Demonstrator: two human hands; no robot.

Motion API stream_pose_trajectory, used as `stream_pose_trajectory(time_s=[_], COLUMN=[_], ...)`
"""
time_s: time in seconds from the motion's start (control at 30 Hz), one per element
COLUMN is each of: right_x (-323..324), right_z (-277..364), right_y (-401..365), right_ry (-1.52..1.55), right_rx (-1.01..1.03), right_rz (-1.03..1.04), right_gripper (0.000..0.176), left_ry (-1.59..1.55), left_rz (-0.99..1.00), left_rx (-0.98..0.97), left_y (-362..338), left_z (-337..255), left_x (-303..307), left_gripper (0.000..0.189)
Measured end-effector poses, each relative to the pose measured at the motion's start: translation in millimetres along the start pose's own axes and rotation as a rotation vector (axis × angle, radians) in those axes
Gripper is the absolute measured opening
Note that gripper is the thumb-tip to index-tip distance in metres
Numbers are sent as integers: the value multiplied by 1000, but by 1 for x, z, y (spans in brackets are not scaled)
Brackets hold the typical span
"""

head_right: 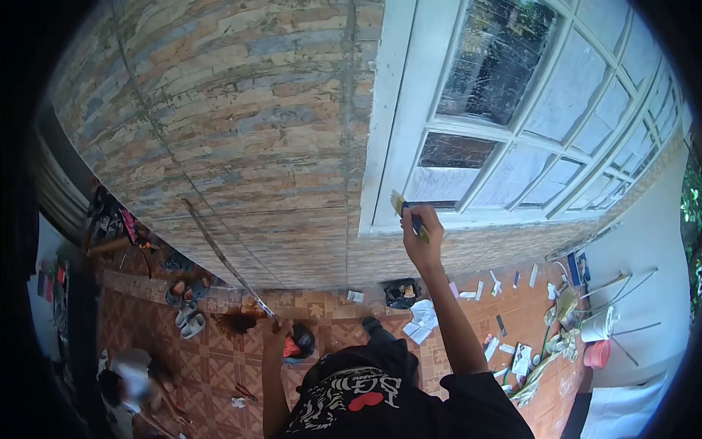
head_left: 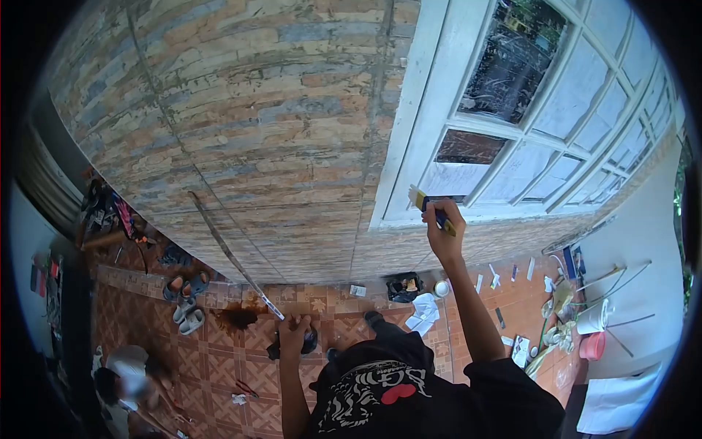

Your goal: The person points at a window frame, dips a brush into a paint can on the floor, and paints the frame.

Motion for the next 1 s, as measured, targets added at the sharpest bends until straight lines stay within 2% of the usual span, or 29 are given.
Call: stream_pose_trajectory(time_s=[0.1, 0.17, 0.2, 0.3, 0.37, 0.43, 0.5, 0.6, 0.63, 0.67, 0.73, 0.9, 0.93, 1.0], right_x=[-7, -12, -10, 4, 23, 39, 49, 37, 25, 19, -2, -32, -34, -46], right_z=[-26, -27, -20, -4, 28, 48, 57, 46, 27, 25, -9, -54, -65, -93], right_y=[14, 40, 58, 109, 135, 151, 159, 149, 136, 124, 82, -10, -29, -67], right_ry=[18, 6, 12, 20, -6, -33, 12, -25, 23, -80, 7, 107, 123, 130], right_rx=[-76, 47, 113, 133, 223, 395, 453, 544, 444, 561, 394, 71, 69, -96], right_rz=[62, 112, 94, -8, -106, -258, -369, -394, -347, -291, -243, 90, 107, 309], right_gripper=[12, 13, 7, 6, 5, 4, 6, 8, 9, 9, 11, 10, 10, 9], left_ry=[-78, -146, -141, -147, -111, -130, -142, -134, -146, -159, -142, -147, -139, -74], left_rz=[-56, -76, -79, -157, -253, -248, -237, -282, -269, -255, -241, -247, -203, -162], left_rx=[-20, -78, -85, -45, 13, 10, 8, 24, 21, 17, -4, -25, -39, -55], left_y=[4, 4, 3, -3, -8, -3, 0, 0, 2, 5, 10, 21, 22, 25], left_z=[-8, -9, -9, -2, 2, 20, 25, 24, 23, 20, 13, 8, 2, 3], left_x=[-6, -10, -12, -21, -25, -21, -22, -37, -41, -46, -54, -67, -76, -81], left_gripper=[21, 20, 20, 20, 20, 19, 19, 20, 19, 19, 18, 17, 17, 15])
Point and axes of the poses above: each hand's wrist, its own y-axis towards the middle knuckle, its own x-axis out of the back of the hand, z = x × y, the point moved 6 cm from there along y, towards the middle knuckle, and after that the axes turned 12 degrees about x, right-handed, at the moved point
